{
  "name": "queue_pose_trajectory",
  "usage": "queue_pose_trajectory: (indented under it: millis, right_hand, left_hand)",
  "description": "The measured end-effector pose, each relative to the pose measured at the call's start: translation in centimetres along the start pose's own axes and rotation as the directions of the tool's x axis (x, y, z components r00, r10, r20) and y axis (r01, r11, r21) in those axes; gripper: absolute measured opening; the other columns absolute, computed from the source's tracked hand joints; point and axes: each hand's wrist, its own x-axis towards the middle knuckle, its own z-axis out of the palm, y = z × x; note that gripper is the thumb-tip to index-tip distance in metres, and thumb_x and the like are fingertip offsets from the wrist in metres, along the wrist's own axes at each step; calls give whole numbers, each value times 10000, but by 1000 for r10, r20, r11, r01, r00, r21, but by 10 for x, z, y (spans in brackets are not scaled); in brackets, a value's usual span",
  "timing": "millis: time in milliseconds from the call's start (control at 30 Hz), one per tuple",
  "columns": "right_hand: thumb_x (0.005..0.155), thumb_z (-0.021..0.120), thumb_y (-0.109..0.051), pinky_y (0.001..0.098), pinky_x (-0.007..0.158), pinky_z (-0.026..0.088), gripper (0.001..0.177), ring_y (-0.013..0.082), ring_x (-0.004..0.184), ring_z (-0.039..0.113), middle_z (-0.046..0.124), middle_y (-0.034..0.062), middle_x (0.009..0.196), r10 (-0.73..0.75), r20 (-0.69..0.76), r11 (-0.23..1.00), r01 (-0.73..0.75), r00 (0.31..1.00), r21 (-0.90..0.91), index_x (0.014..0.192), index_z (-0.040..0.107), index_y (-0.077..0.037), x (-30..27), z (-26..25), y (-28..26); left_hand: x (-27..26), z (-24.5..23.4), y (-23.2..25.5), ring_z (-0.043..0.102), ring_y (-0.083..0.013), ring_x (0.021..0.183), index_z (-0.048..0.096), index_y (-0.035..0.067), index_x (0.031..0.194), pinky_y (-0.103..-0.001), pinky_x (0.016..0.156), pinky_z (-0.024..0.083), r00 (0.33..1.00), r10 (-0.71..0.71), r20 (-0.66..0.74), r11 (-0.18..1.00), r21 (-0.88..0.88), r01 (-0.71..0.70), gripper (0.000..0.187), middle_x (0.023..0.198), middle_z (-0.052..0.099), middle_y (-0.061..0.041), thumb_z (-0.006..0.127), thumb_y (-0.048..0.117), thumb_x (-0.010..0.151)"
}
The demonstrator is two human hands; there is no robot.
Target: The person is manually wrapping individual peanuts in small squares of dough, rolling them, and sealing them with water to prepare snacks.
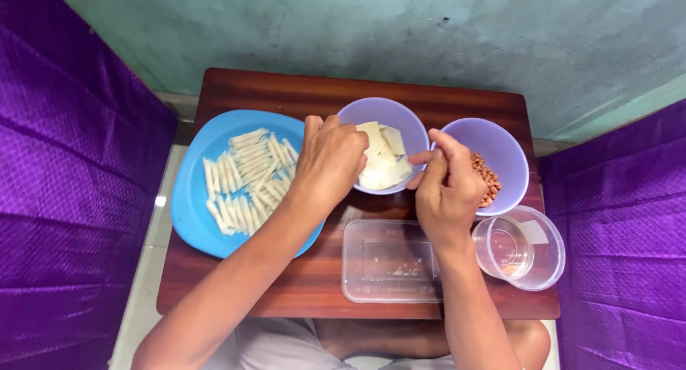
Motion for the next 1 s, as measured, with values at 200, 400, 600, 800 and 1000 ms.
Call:
queue_pose_trajectory:
  millis: [200,400,600,800,1000]
  right_hand:
    - [1071,471,34,282,498,546,219,171,517,698,753,97,772,27,2,999,-27,1000,46,1208,642,30,1,-3,5]
    - [1078,467,28,283,497,551,224,173,513,689,742,111,765,62,-4,990,-61,998,127,1225,634,43,1,-5,8]
    - [1076,475,24,281,490,550,218,171,509,686,738,120,758,64,-12,986,-62,998,152,1223,633,53,1,-6,9]
    - [1076,476,18,281,488,549,218,163,517,681,733,125,757,99,-8,979,-96,995,179,1231,625,57,1,-7,9]
    - [1075,483,12,285,486,547,213,169,521,684,735,128,756,101,5,981,-101,995,164,1227,626,53,1,-9,9]
  left_hand:
    - [18,13,20,604,-319,833,742,44,763,-498,856,318,995,-87,55,985,155,78,101,667,639,-101,815,51,694]
    - [21,7,19,554,-279,826,762,130,918,-488,876,303,993,-26,111,999,47,21,156,775,630,-93,725,37,797]
    - [26,11,19,529,-277,842,768,146,749,-490,876,296,987,-4,158,999,43,-3,79,800,629,-100,776,68,760]
    - [21,6,14,577,-294,883,732,98,965,-475,869,353,989,-37,144,998,57,29,271,864,626,-107,806,34,712]
    - [26,19,9,615,-311,862,669,83,918,-485,859,354,984,-44,173,992,127,22,297,803,648,-103,814,2,672]
